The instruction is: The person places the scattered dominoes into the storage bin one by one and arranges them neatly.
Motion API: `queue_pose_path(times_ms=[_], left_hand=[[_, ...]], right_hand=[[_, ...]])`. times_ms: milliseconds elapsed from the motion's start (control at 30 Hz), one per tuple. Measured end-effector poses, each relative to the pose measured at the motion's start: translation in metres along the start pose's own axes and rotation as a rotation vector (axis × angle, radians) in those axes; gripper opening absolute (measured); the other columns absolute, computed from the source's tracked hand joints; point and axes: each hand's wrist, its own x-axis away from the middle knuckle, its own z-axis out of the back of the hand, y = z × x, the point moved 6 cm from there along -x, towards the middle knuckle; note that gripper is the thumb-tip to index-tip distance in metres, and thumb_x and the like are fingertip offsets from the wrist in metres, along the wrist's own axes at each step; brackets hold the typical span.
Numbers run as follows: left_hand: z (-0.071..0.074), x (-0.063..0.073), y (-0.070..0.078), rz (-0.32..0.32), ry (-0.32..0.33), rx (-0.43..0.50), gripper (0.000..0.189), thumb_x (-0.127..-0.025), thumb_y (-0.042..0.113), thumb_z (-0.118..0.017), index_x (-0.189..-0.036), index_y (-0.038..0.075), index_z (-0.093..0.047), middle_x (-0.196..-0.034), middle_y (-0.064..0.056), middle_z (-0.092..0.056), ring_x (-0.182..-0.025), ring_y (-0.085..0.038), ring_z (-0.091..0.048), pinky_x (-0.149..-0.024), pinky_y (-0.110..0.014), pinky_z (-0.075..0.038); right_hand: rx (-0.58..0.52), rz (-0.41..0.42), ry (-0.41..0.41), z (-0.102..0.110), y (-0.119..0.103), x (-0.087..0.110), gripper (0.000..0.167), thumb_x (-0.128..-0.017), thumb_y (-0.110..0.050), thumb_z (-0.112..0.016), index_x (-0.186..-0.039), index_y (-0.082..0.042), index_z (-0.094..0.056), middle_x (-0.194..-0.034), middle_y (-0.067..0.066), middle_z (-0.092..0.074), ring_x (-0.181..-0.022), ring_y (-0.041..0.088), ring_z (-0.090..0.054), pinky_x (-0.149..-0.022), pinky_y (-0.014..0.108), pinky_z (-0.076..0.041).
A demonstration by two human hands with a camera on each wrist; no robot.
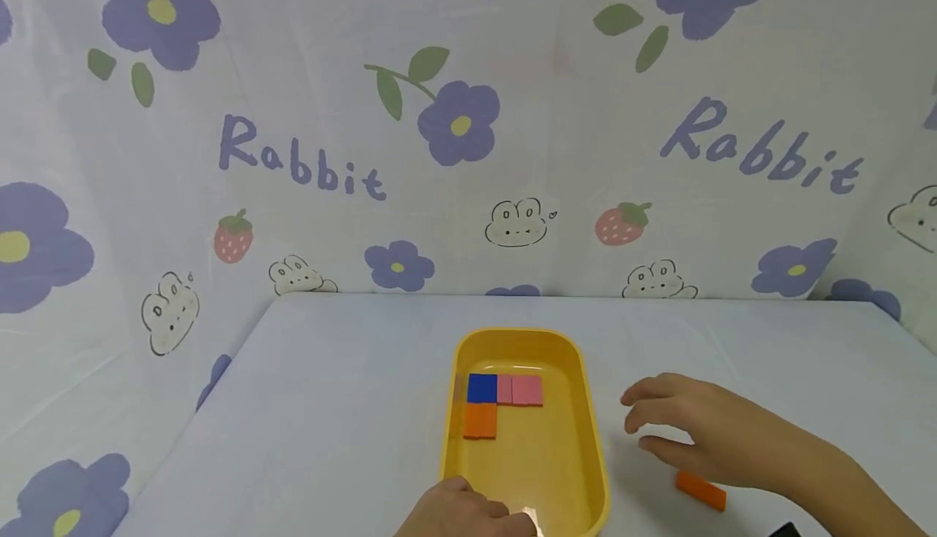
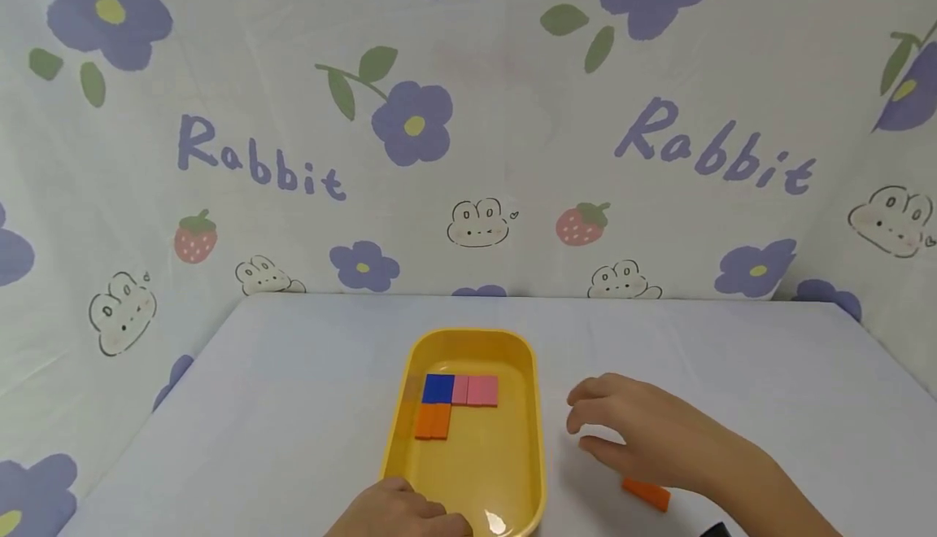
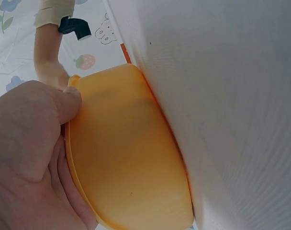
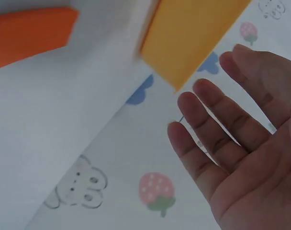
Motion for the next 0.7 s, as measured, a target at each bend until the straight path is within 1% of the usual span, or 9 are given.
queue_pose_path(times_ms=[100, 233, 300, 367, 400, 500, 567, 600, 700], left_hand=[[0.0, 0.0, -0.001, -0.002, -0.009, 0.012, 0.022, -0.08, 0.039, -0.077, -0.086, 0.032, -0.057, -0.06, 0.023, -0.042, -0.052, 0.009, -0.022, -0.057, -0.012, -0.015], [-0.001, 0.0, -0.001, 0.008, -0.015, 0.03, 0.022, -0.081, 0.039, -0.077, -0.086, 0.032, -0.057, -0.06, 0.023, -0.041, -0.052, 0.009, -0.021, -0.056, -0.012, -0.016], [-0.001, 0.0, -0.001, 0.012, -0.022, 0.03, 0.021, -0.081, 0.039, -0.076, -0.086, 0.032, -0.057, -0.06, 0.023, -0.041, -0.052, 0.01, -0.021, -0.056, -0.013, -0.016], [-0.002, 0.0, -0.002, 0.014, -0.031, 0.028, 0.021, -0.081, 0.039, -0.076, -0.086, 0.032, -0.057, -0.06, 0.023, -0.042, -0.051, 0.01, -0.022, -0.056, -0.013, -0.016], [-0.002, 0.0, -0.002, 0.011, -0.034, 0.022, 0.021, -0.081, 0.039, -0.076, -0.086, 0.032, -0.057, -0.061, 0.023, -0.042, -0.051, 0.01, -0.022, -0.057, -0.013, -0.016], [-0.003, 0.0, -0.001, 0.011, -0.042, 0.019, 0.02, -0.081, 0.04, -0.076, -0.086, 0.033, -0.058, -0.061, 0.023, -0.043, -0.051, 0.01, -0.023, -0.056, -0.013, -0.016], [-0.003, 0.0, -0.002, 0.012, -0.041, 0.022, 0.02, -0.081, 0.04, -0.076, -0.086, 0.033, -0.057, -0.061, 0.023, -0.044, -0.051, 0.01, -0.023, -0.056, -0.013, -0.017], [-0.003, 0.0, -0.002, 0.014, -0.042, 0.026, 0.02, -0.081, 0.04, -0.076, -0.086, 0.033, -0.057, -0.061, 0.024, -0.044, -0.052, 0.01, -0.022, -0.056, -0.013, -0.017], [-0.003, 0.0, -0.003, 0.021, -0.055, 0.04, 0.02, -0.083, 0.042, -0.075, -0.086, 0.033, -0.057, -0.061, 0.024, -0.043, -0.051, 0.011, -0.022, -0.055, -0.013, -0.017]], right_hand=[[-0.038, -0.032, -0.067, -0.006, 0.013, 0.01, 0.022, -0.085, -0.016, -0.079, -0.097, -0.032, -0.07, -0.108, -0.011, -0.062, -0.092, 0.012, -0.062, -0.078, 0.033, -0.056], [-0.171, -0.132, -0.197, -0.018, 0.028, 0.019, 0.018, -0.084, -0.014, -0.079, -0.093, -0.029, -0.073, -0.099, -0.015, -0.059, -0.078, 0.005, -0.056, -0.071, 0.028, -0.056], [-0.202, -0.177, -0.237, -0.025, 0.033, 0.023, 0.016, -0.084, -0.014, -0.078, -0.091, -0.028, -0.074, -0.095, -0.015, -0.058, -0.072, 0.004, -0.054, -0.067, 0.026, -0.054], [-0.194, -0.232, -0.263, -0.031, 0.037, 0.026, 0.016, -0.084, -0.013, -0.078, -0.091, -0.027, -0.073, -0.092, -0.014, -0.056, -0.069, 0.005, -0.051, -0.066, 0.027, -0.053], [-0.184, -0.271, -0.275, -0.034, 0.039, 0.027, 0.018, -0.083, -0.012, -0.079, -0.092, -0.027, -0.072, -0.091, -0.013, -0.056, -0.07, 0.008, -0.052, -0.068, 0.03, -0.054], [-0.152, -0.401, -0.321, -0.044, 0.045, 0.029, 0.029, -0.078, -0.007, -0.082, -0.097, -0.025, -0.068, -0.09, -0.007, -0.055, -0.075, 0.014, -0.052, -0.074, 0.038, -0.055], [-0.148, -0.462, -0.342, -0.047, 0.048, 0.03, 0.037, -0.075, -0.004, -0.083, -0.1, -0.025, -0.066, -0.089, -0.005, -0.053, -0.077, 0.018, -0.052, -0.076, 0.041, -0.054], [-0.147, -0.474, -0.344, -0.049, 0.049, 0.029, 0.038, -0.074, -0.003, -0.083, -0.1, -0.025, -0.065, -0.089, -0.004, -0.052, -0.077, 0.018, -0.052, -0.076, 0.042, -0.054], [-0.142, -0.451, -0.327, -0.051, 0.049, 0.027, 0.036, -0.076, -0.004, -0.082, -0.1, -0.025, -0.064, -0.086, -0.004, -0.05, -0.074, 0.016, -0.051, -0.073, 0.037, -0.053]])
